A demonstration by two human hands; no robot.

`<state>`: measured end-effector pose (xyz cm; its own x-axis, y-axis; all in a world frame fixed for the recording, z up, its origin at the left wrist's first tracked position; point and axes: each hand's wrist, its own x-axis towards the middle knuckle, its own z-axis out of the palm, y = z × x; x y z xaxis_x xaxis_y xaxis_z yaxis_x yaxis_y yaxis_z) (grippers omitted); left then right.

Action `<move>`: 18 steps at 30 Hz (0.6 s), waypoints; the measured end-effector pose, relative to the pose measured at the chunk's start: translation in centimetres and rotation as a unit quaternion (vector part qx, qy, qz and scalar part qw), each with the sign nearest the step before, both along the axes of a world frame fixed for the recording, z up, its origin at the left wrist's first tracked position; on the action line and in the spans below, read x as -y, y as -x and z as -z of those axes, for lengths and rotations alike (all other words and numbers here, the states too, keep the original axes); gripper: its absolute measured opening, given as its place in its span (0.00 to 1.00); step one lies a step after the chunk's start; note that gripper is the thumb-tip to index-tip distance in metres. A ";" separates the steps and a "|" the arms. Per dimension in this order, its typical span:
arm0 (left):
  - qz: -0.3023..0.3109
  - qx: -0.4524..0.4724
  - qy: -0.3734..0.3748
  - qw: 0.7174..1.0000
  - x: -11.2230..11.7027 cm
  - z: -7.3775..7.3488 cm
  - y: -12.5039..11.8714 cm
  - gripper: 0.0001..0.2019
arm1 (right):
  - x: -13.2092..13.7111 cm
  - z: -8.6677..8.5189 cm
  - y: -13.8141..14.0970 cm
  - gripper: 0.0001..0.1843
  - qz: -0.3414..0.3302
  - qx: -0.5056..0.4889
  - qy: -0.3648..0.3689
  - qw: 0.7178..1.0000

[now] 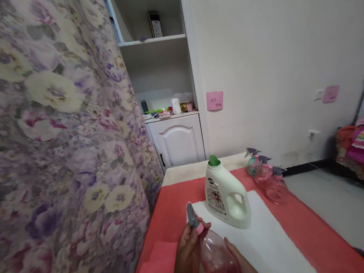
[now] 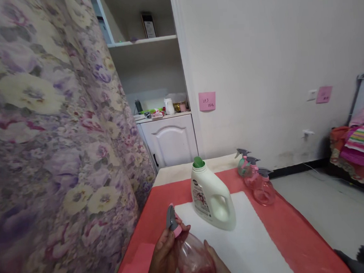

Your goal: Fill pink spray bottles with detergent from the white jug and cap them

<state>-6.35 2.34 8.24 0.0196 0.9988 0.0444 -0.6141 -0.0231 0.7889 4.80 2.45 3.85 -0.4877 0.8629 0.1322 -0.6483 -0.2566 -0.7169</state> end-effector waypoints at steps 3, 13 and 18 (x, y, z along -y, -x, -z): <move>-0.012 0.018 -0.004 1.000 -0.1 0.3 0.0 0.16 | 0.3 0.0 0.0 0.34 -0.012 -0.048 0.032 0.998; -0.044 -0.001 0.003 0.999 -0.3 0.0 0.3 0.15 | 2.0 1.0 -3.3 0.36 -0.144 -0.084 0.178 0.970; -0.040 -0.015 -0.001 0.999 -0.3 -0.2 0.3 0.15 | 2.1 1.3 -3.1 0.36 -0.091 -0.035 0.134 0.986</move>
<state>-6.66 2.61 8.40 -0.0581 0.9972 0.0477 -0.5865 -0.0727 0.8067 7.91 0.35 2.55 -0.6351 0.7708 -0.0503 -0.6200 -0.5476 -0.5619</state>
